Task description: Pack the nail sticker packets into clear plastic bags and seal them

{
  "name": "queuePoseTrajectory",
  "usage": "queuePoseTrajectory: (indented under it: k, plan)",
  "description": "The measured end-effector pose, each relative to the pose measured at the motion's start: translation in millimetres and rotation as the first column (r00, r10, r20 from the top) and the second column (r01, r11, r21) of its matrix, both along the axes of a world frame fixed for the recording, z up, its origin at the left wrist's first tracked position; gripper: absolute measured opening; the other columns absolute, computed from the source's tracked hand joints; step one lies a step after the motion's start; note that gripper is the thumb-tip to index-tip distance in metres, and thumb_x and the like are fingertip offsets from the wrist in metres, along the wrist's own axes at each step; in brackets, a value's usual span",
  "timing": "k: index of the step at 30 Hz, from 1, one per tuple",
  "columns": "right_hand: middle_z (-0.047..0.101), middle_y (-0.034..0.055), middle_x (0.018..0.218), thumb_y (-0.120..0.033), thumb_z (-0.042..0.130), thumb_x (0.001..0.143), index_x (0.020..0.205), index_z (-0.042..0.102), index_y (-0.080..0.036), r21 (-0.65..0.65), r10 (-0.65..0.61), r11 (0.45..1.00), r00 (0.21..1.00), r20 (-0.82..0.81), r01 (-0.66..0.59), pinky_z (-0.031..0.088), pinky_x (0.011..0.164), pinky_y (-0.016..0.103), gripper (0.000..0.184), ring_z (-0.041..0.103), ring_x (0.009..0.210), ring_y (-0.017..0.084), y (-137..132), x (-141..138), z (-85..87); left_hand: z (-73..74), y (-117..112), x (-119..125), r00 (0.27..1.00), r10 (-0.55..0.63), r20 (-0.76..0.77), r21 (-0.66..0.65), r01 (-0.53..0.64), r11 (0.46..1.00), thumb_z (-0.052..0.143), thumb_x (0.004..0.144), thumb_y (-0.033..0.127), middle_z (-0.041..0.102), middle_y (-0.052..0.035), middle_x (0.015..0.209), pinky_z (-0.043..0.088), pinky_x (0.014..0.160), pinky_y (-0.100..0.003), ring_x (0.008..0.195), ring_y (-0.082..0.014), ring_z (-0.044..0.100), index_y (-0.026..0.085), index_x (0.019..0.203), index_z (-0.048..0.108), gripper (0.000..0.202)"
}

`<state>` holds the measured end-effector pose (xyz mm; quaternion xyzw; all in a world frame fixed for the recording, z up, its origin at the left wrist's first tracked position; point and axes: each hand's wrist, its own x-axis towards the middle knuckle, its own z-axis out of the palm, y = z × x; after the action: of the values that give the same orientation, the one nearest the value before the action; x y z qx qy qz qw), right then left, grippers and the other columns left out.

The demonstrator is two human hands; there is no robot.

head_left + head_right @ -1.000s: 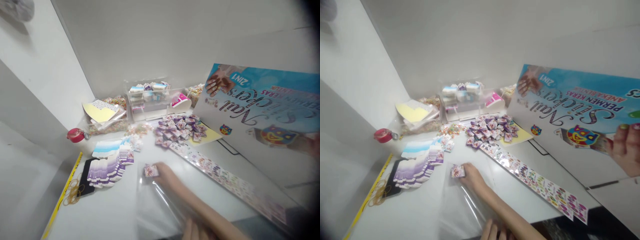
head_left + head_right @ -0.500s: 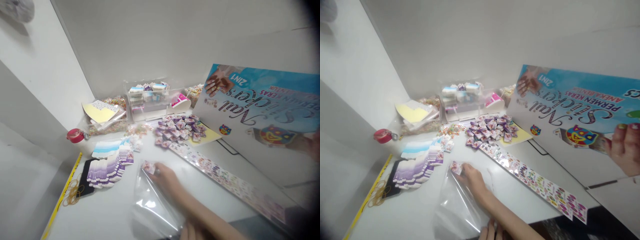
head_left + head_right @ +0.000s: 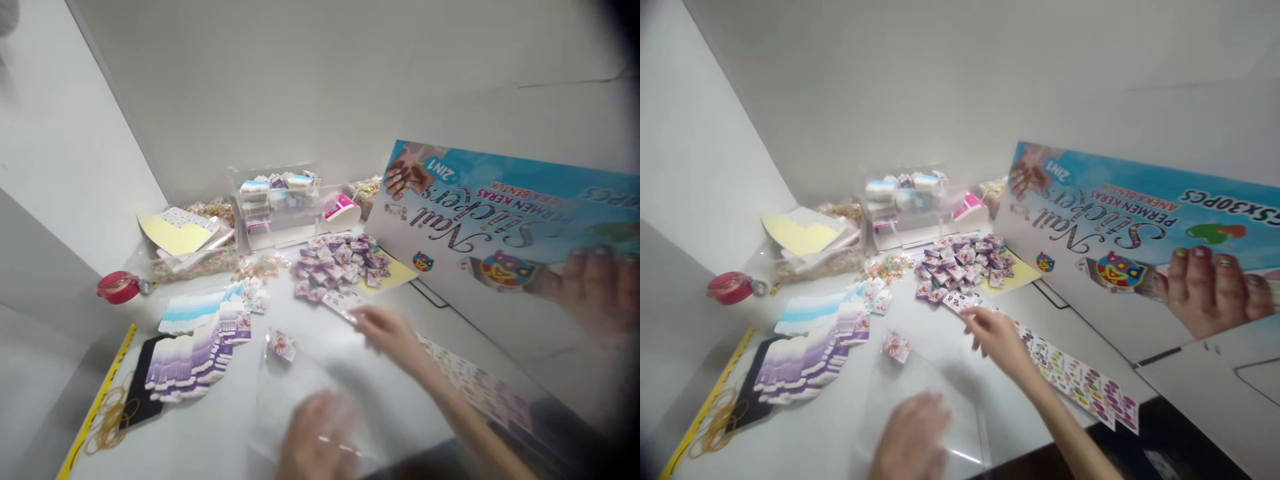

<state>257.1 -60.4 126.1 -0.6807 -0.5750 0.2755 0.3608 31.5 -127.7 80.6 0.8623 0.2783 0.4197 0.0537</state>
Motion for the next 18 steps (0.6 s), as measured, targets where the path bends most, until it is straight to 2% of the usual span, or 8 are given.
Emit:
queuePoseTrajectory:
  k: [2, 4, 6, 9, 11, 14, 16, 18]
  plan:
    - [0.067, 0.0021, 0.070, -0.038, 0.042, 0.087, 0.108, 0.062, -0.018, 0.097, -0.152, 0.985, 0.981, 0.119, 0.141, 0.044, 0.045, 0.023, 0.035, 0.061, 0.052, 0.015, 28.1, 30.4, -2.4, 17.9, 34.6, -31.3, 0.980, 0.195, -0.051, -0.209, -0.201, 0.957, 0.042, 0.092, 0.021, 0.062, -0.0067, 0.122, 0.048, 0.096, -0.037, 0.116, -0.0188, 0.056, 0.024, 0.126, 0.052, 0.036]
    - [0.069, 0.0053, 0.088, -0.030, 0.044, 0.085, 0.110, 0.061, -0.018, 0.199, -0.200, 0.970, 0.921, 0.336, 0.138, 0.048, 0.060, 0.025, 0.032, 0.065, 0.070, 0.016, 61.2, 51.3, -11.5, 24.4, 65.3, -52.5, 0.960, 0.270, -0.071, -0.381, -0.277, 0.882, 0.036, 0.093, 0.022, 0.058, -0.0067, 0.128, 0.044, 0.101, -0.040, 0.121, -0.0189, 0.051, 0.023, 0.128, 0.050, 0.037]
    - [0.065, 0.0090, 0.112, -0.026, 0.050, 0.082, 0.117, 0.057, -0.016, 0.225, -0.194, 0.968, 0.889, 0.414, 0.107, 0.047, 0.078, 0.028, 0.037, 0.062, 0.093, 0.020, 92.5, 60.3, -22.6, 21.8, 87.2, -62.0, 0.943, 0.324, -0.078, -0.505, -0.317, 0.803, 0.035, 0.094, 0.028, 0.055, -0.0073, 0.131, 0.038, 0.106, -0.044, 0.126, -0.0210, 0.046, 0.022, 0.128, 0.051, 0.038]
    - [0.058, 0.0099, 0.122, -0.022, 0.058, 0.077, 0.121, 0.054, -0.017, 0.207, -0.170, 0.975, 0.854, 0.491, 0.076, 0.040, 0.090, 0.032, 0.045, 0.053, 0.108, 0.023, 122.3, 58.5, -35.7, 10.7, 101.9, -63.1, 0.935, 0.348, -0.072, -0.622, -0.314, 0.717, 0.035, 0.093, 0.038, 0.048, -0.0073, 0.138, 0.029, 0.110, -0.048, 0.132, -0.0228, 0.038, 0.022, 0.131, 0.048, 0.043]
    - [0.058, 0.0104, 0.120, -0.020, 0.058, 0.077, 0.120, 0.055, -0.017, 0.183, -0.186, 0.978, 0.820, 0.541, 0.101, 0.036, 0.091, 0.035, 0.043, 0.050, 0.108, 0.026, 126.8, 55.4, -41.4, 3.4, 103.0, -62.3, 0.943, 0.326, -0.062, -0.666, -0.282, 0.690, 0.035, 0.093, 0.041, 0.045, -0.0065, 0.141, 0.025, 0.112, -0.048, 0.134, -0.0225, 0.035, 0.023, 0.133, 0.046, 0.045]
    - [0.057, 0.0140, 0.115, -0.020, 0.056, 0.078, 0.117, 0.055, -0.014, 0.132, -0.225, 0.974, 0.766, 0.602, 0.183, 0.033, 0.089, 0.037, 0.039, 0.048, 0.105, 0.028, 115.4, 57.5, -47.0, -3.3, 100.3, -63.6, 0.962, 0.270, -0.049, -0.704, -0.225, 0.674, 0.033, 0.094, 0.042, 0.046, -0.0059, 0.140, 0.024, 0.112, -0.048, 0.133, -0.0218, 0.036, 0.024, 0.133, 0.047, 0.045]
    - [0.057, 0.0161, 0.113, -0.026, 0.057, 0.079, 0.112, 0.057, -0.013, 0.084, -0.232, 0.969, 0.739, 0.632, 0.232, 0.033, 0.085, 0.036, 0.035, 0.049, 0.101, 0.029, 102.9, 64.4, -48.0, -4.4, 99.3, -64.7, 0.973, 0.229, -0.037, -0.716, -0.186, 0.673, 0.032, 0.094, 0.041, 0.048, -0.0054, 0.139, 0.024, 0.112, -0.048, 0.132, -0.0212, 0.038, 0.024, 0.132, 0.048, 0.044]
    - [0.057, 0.0171, 0.110, -0.039, 0.058, 0.079, 0.108, 0.058, -0.014, 0.027, -0.225, 0.961, 0.724, 0.653, 0.274, 0.034, 0.081, 0.034, 0.038, 0.051, 0.097, 0.028, 92.5, 74.7, -45.2, -3.4, 99.3, -64.9, 0.979, 0.202, -0.026, -0.715, -0.160, 0.681, 0.031, 0.094, 0.040, 0.049, -0.0049, 0.138, 0.024, 0.112, -0.047, 0.131, -0.0208, 0.038, 0.025, 0.131, 0.049, 0.044]
